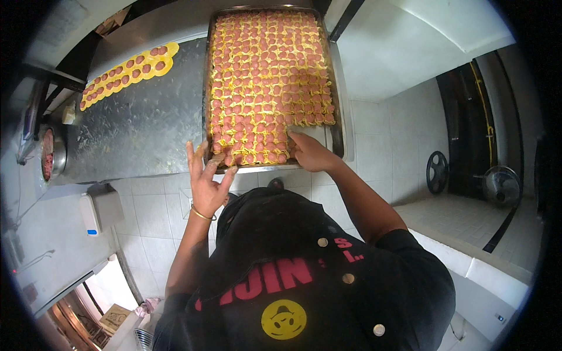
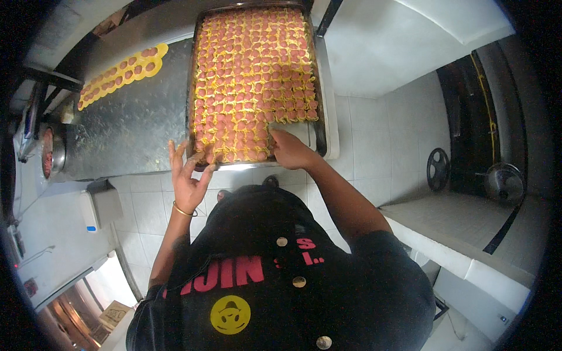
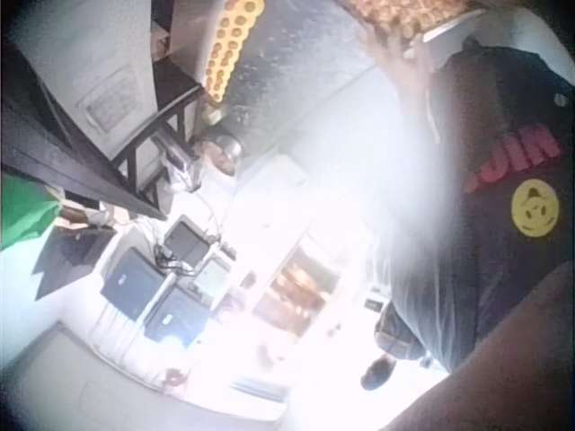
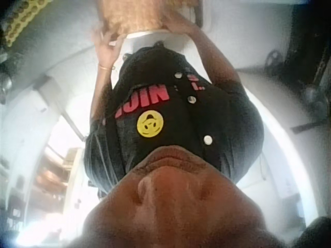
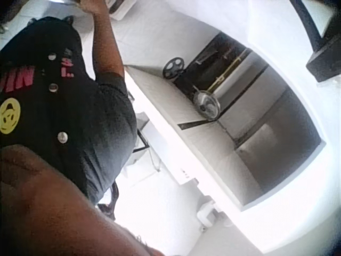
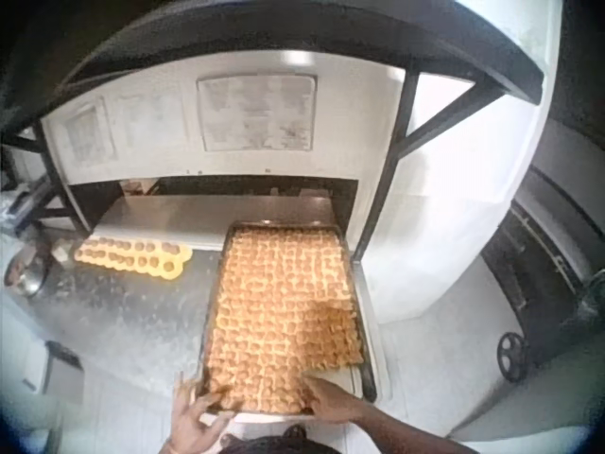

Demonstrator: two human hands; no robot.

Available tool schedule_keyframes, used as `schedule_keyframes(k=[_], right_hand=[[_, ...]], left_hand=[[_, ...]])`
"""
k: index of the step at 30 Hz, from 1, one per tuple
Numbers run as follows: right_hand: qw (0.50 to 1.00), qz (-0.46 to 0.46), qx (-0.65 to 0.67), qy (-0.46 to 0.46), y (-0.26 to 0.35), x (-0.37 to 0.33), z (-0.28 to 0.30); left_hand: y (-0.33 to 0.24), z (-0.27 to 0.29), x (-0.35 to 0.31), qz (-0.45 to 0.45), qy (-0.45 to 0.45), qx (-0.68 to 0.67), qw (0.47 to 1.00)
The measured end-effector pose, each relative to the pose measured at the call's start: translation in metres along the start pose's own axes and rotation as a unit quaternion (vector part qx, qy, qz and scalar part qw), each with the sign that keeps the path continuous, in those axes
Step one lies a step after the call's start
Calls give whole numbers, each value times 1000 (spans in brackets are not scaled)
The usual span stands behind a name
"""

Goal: The person repeatedly picks a round yellow wrapper and a small portion of pink filling, folds the wrapper around the filling to form a small dumpling, and places it on a metal tray. The tray gradually fills with rows of finished dumplings.

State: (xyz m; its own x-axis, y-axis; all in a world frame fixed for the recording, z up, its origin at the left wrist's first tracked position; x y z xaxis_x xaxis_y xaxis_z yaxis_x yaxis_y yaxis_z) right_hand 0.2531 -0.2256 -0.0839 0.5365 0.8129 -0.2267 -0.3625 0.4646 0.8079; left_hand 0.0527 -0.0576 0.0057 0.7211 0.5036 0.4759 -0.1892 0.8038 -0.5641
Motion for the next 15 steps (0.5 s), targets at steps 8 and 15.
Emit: schedule_keyframes(k=[8,15], right_hand=[[996,26,-85,-13,-13,-2,-5],[967,133,-118,-185,103,31,29]], left_hand=[[56,53,-4,96,-55,38,993],[169,108,-3,236,-155,-31,959]])
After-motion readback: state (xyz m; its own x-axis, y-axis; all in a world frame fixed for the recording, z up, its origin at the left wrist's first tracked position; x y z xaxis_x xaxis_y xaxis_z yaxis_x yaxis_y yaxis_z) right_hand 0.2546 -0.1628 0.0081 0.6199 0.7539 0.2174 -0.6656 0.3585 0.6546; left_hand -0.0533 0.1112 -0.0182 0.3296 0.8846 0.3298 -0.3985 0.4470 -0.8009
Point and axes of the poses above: each hand's wrist, its own x-axis towards the middle knuckle, its own z-axis out of the back of the hand, y = z × x, the point moved 10 cm from there along x, towards the middle knuckle, and after that the axes turned 9 degrees about -y, right-handed, at the moved point
